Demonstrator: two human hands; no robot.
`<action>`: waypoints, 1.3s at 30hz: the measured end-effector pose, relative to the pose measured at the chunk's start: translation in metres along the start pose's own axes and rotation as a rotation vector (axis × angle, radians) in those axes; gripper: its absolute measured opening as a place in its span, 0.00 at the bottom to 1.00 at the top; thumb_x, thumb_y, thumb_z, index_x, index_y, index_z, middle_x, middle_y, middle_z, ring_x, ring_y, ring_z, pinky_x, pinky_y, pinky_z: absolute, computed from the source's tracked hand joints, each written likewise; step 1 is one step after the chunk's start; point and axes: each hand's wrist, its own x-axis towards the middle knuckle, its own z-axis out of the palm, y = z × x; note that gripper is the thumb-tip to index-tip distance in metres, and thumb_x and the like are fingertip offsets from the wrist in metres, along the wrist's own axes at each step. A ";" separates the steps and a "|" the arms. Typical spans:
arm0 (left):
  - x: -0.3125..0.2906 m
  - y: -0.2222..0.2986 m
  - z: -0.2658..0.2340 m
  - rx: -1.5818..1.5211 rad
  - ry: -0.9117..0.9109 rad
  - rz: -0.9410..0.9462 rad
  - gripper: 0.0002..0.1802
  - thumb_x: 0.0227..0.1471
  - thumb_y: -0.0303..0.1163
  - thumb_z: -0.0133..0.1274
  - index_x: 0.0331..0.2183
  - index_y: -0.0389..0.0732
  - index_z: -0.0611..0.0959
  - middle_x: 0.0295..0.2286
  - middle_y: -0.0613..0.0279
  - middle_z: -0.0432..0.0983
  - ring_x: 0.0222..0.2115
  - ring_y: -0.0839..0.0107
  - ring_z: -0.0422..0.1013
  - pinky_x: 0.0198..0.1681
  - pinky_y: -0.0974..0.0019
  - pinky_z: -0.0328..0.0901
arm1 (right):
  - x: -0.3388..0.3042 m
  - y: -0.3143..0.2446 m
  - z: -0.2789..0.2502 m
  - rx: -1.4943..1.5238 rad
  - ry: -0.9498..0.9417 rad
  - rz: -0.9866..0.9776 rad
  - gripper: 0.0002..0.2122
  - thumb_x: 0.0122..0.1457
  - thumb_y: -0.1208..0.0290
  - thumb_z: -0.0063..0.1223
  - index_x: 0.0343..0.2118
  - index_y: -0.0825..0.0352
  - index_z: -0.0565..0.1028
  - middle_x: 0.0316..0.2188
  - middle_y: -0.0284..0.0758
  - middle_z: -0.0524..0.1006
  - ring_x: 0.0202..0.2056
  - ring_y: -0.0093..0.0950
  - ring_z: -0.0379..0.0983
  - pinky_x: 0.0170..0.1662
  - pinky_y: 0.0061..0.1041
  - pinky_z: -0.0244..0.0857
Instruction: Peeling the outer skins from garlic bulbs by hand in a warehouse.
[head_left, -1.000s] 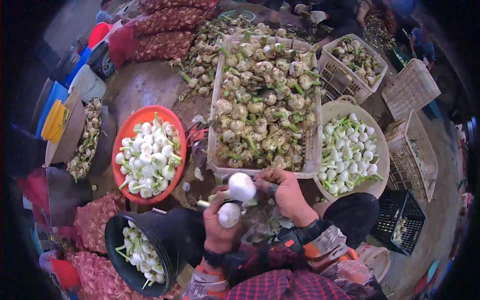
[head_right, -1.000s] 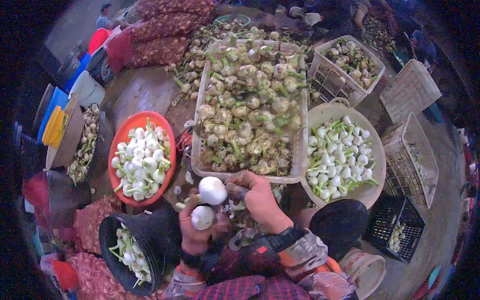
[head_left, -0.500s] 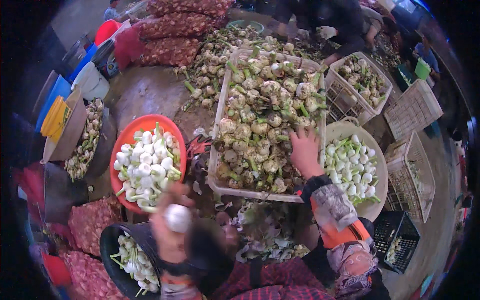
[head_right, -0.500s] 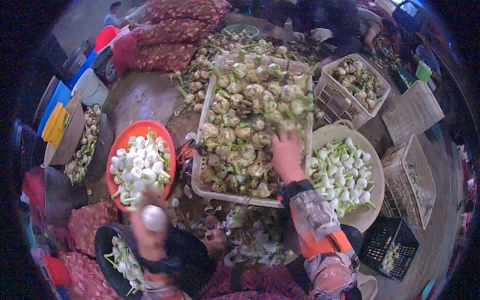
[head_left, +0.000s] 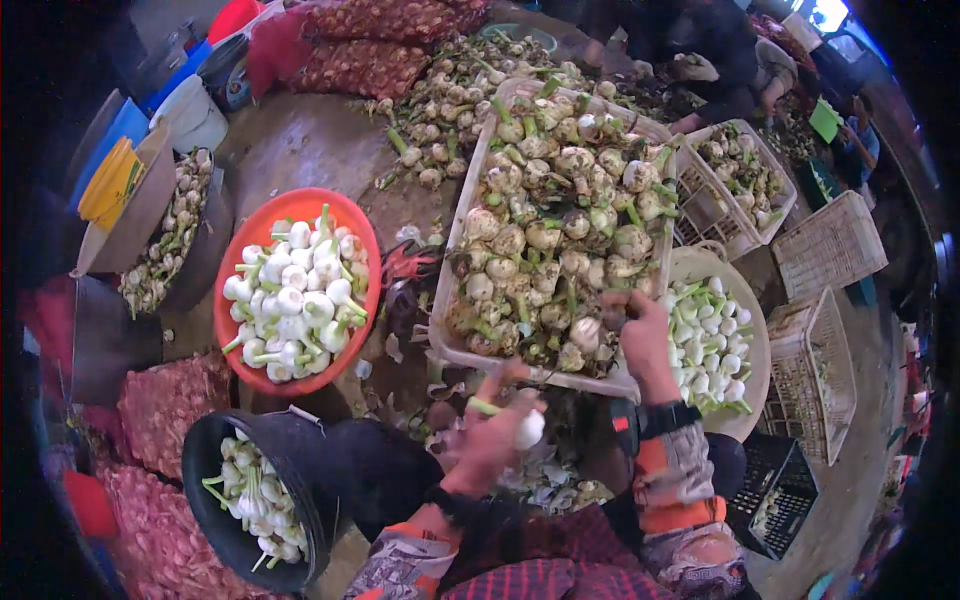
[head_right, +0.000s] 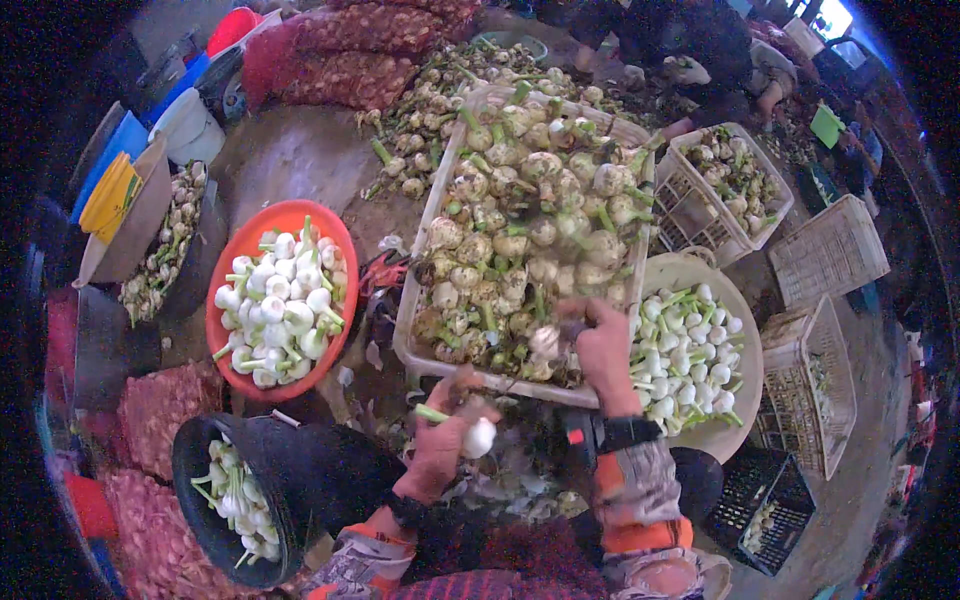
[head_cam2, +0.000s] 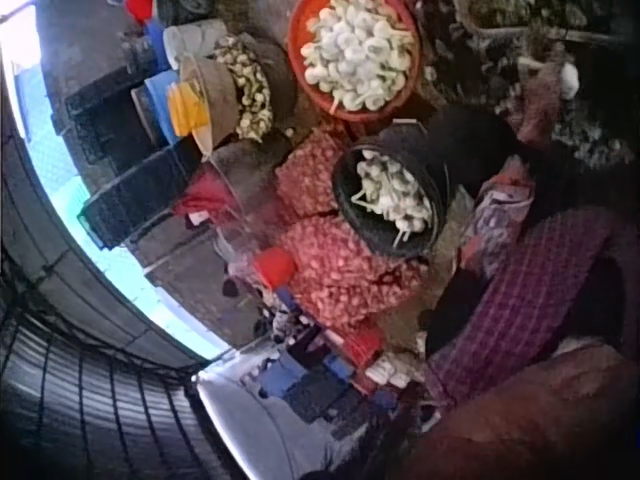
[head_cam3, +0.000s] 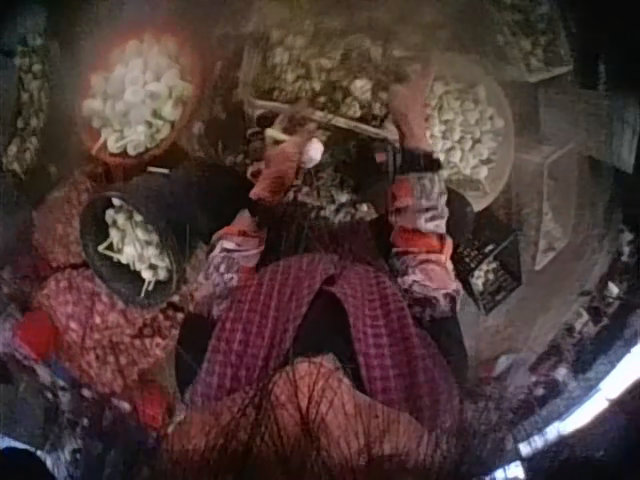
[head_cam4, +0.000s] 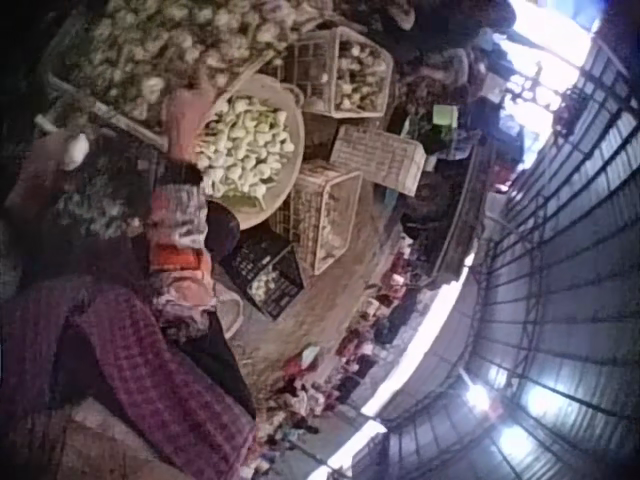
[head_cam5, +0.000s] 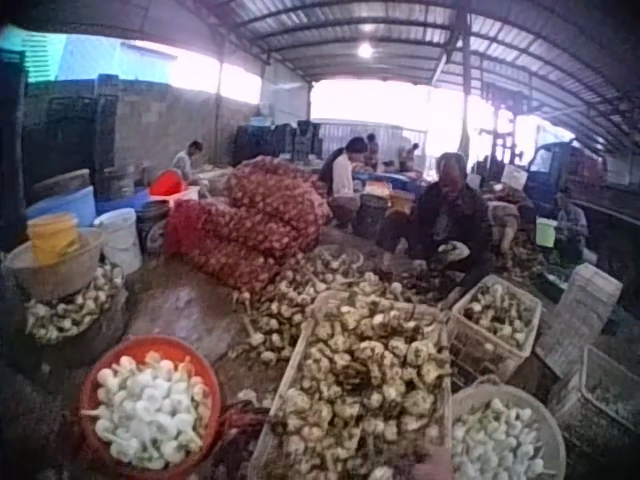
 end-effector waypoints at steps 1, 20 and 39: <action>-0.003 0.000 0.003 0.031 -0.028 0.085 0.29 0.53 0.24 0.59 0.55 0.38 0.70 0.45 0.60 0.74 0.34 0.74 0.75 0.35 0.69 0.72 | -0.016 0.001 0.006 0.167 -0.020 0.097 0.13 0.51 0.89 0.49 0.37 0.68 0.79 0.35 0.35 0.79 0.35 0.27 0.76 0.38 0.26 0.71; -0.038 0.001 0.003 0.594 0.025 0.705 0.37 0.38 0.22 0.67 0.53 0.36 0.73 0.40 0.60 0.71 0.39 0.69 0.70 0.45 0.66 0.66 | -0.153 -0.047 0.007 -0.151 -0.311 -0.156 0.17 0.51 0.81 0.54 0.46 0.67 0.78 0.36 0.44 0.79 0.38 0.35 0.78 0.44 0.28 0.68; -0.050 -0.002 0.014 0.980 0.070 0.838 0.41 0.31 0.23 0.64 0.53 0.36 0.74 0.36 0.50 0.68 0.36 0.54 0.69 0.38 0.57 0.68 | -0.150 -0.044 0.004 -0.211 -0.389 -0.135 0.09 0.45 0.76 0.54 0.30 0.71 0.78 0.23 0.52 0.74 0.28 0.51 0.74 0.31 0.39 0.67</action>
